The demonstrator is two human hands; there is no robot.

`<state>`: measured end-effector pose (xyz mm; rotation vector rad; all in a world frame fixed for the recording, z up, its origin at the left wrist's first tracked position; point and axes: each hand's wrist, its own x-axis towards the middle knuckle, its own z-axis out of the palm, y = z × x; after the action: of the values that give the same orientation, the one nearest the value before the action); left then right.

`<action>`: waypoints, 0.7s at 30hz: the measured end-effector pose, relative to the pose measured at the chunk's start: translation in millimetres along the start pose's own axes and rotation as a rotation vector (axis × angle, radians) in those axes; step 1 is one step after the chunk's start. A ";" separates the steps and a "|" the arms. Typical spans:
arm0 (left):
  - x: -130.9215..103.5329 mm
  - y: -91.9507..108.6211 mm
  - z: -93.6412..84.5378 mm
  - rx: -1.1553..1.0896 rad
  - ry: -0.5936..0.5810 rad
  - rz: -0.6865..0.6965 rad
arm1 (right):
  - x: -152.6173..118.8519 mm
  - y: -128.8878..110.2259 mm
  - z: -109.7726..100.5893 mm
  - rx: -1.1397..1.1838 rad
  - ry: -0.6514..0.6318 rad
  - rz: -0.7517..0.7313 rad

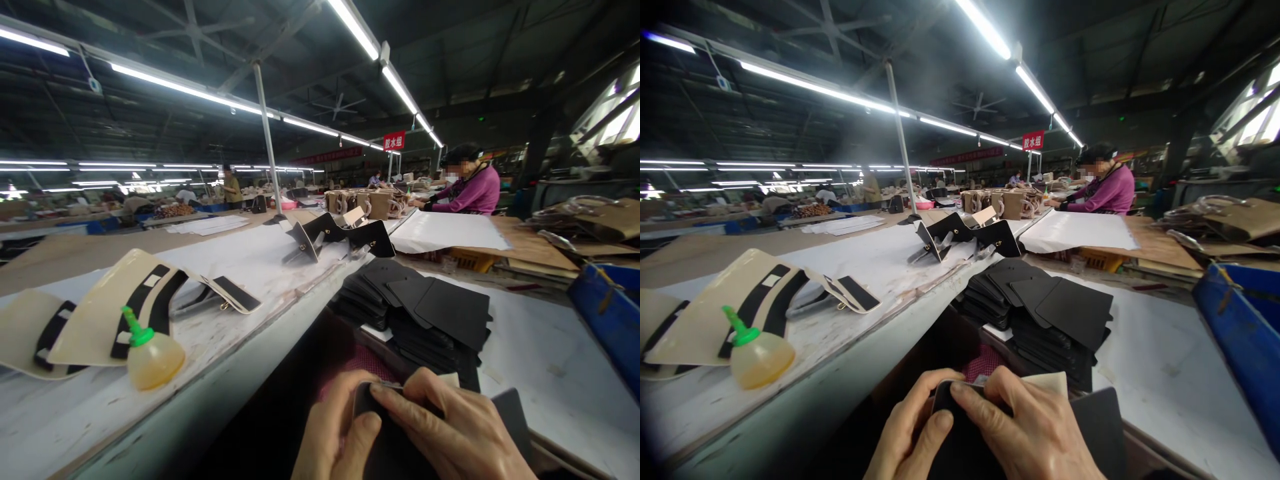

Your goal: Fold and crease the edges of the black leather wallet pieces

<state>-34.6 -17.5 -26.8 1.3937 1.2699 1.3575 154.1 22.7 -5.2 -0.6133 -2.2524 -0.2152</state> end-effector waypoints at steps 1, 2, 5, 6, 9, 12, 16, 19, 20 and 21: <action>0.5 -1.7 -0.6 0.009 0.000 0.015 | -0.1 -2.6 -1.0 -0.002 -0.024 0.011; 0.8 -3.1 -0.8 0.004 -0.008 0.026 | -0.1 -4.6 -1.9 -0.006 -0.040 0.021; 0.8 -3.8 0.2 -0.009 -0.017 0.034 | 0.0 -4.9 -2.3 0.001 -0.065 0.032; 0.6 -2.9 0.9 -0.007 -0.018 0.033 | -0.3 -3.4 -1.7 0.004 -0.077 0.032; 0.9 2.4 2.4 -0.037 -0.081 0.049 | -2.6 1.9 1.2 0.019 -0.102 0.002; 2.8 6.9 2.3 -0.094 -0.169 0.084 | -5.7 4.3 3.3 0.041 -0.098 -0.027; 5.1 6.1 2.0 -0.073 -0.186 0.111 | -6.2 2.1 3.5 0.074 -0.056 -0.032; 4.7 2.3 3.1 -0.076 -0.188 0.132 | -4.0 -0.3 1.4 0.077 -0.073 -0.009; 4.0 1.3 3.7 -0.075 -0.180 0.136 | -3.2 -1.0 0.5 0.075 -0.085 0.003; 3.1 0.6 4.5 -0.062 -0.164 0.136 | -2.5 -1.4 -0.2 0.071 -0.098 0.015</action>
<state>-30.3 -14.2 -26.1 1.5376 1.0336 1.3307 155.0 20.5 -6.8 -0.6147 -2.3383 -0.0989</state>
